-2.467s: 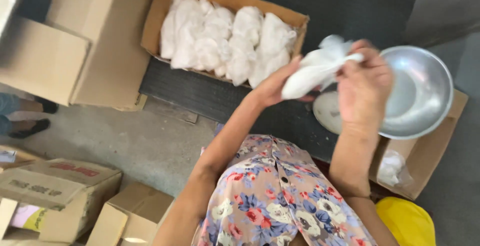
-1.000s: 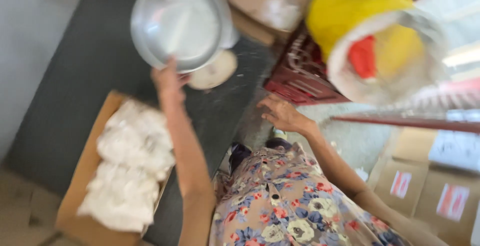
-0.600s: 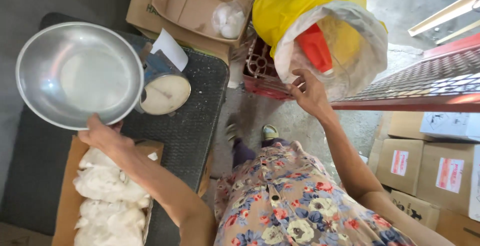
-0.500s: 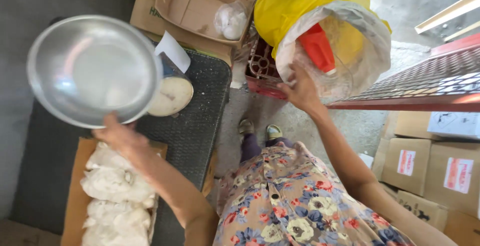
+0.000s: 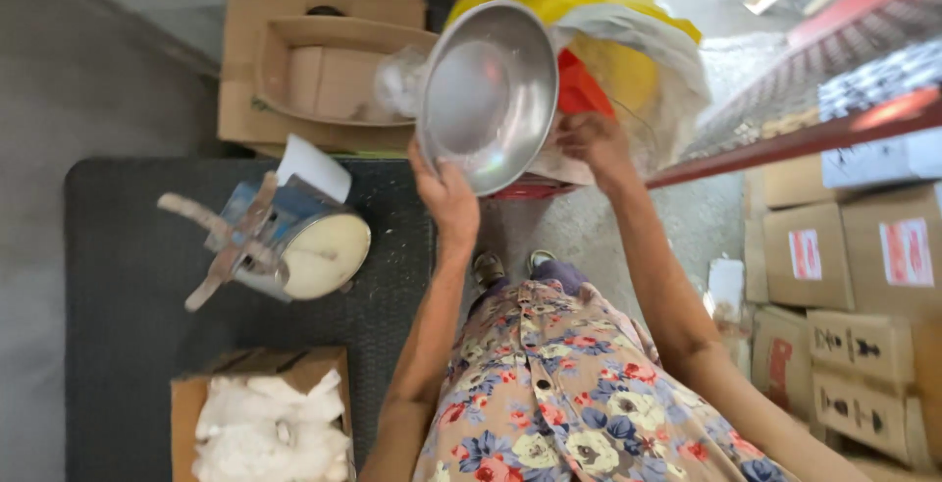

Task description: Scooping powder from a large sack, weighing it on a scale, and sealing it into smaller plastic bags.

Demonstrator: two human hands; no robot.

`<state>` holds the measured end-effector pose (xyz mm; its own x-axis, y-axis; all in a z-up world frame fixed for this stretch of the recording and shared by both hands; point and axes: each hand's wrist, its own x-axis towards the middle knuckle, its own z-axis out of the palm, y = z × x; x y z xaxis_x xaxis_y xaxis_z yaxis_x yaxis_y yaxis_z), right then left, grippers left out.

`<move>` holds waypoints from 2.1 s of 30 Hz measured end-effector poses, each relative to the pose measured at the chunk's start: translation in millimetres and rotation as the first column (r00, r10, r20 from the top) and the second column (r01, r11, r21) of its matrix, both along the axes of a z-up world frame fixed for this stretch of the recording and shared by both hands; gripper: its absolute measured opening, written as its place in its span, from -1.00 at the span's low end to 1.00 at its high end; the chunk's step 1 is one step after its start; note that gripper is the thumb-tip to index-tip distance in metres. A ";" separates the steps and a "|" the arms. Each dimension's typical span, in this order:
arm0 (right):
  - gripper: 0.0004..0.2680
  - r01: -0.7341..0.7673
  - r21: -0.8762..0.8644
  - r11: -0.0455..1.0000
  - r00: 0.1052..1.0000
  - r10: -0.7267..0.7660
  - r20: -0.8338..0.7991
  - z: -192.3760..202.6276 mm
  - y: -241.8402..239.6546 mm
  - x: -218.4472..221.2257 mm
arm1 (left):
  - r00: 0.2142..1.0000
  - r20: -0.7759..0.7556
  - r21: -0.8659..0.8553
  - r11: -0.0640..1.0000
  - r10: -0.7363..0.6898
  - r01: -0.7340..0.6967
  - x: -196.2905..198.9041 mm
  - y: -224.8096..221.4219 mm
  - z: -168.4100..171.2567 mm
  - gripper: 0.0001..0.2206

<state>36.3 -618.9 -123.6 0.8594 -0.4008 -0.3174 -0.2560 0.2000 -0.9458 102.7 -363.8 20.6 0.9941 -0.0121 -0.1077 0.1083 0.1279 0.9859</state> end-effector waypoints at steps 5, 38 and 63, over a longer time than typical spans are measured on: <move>-0.53 0.175 0.260 0.950 0.959 -0.225 0.174 52.6 -41.5 -21.1 | 0.774 0.559 0.300 0.943 -0.298 0.147 -0.4 -42.4 -12.3 -0.51; -0.51 0.273 -0.961 0.037 0.961 0.022 0.274 105.5 -4.4 26.6 | 0.845 0.526 0.161 0.987 -0.094 0.010 -19.5 -121.6 -15.5 -0.57; -0.78 0.270 -0.827 0.493 0.892 0.195 0.408 69.3 -3.7 26.7 | 0.786 0.617 0.168 0.982 -0.041 -0.080 -15.9 -145.9 -15.4 -0.58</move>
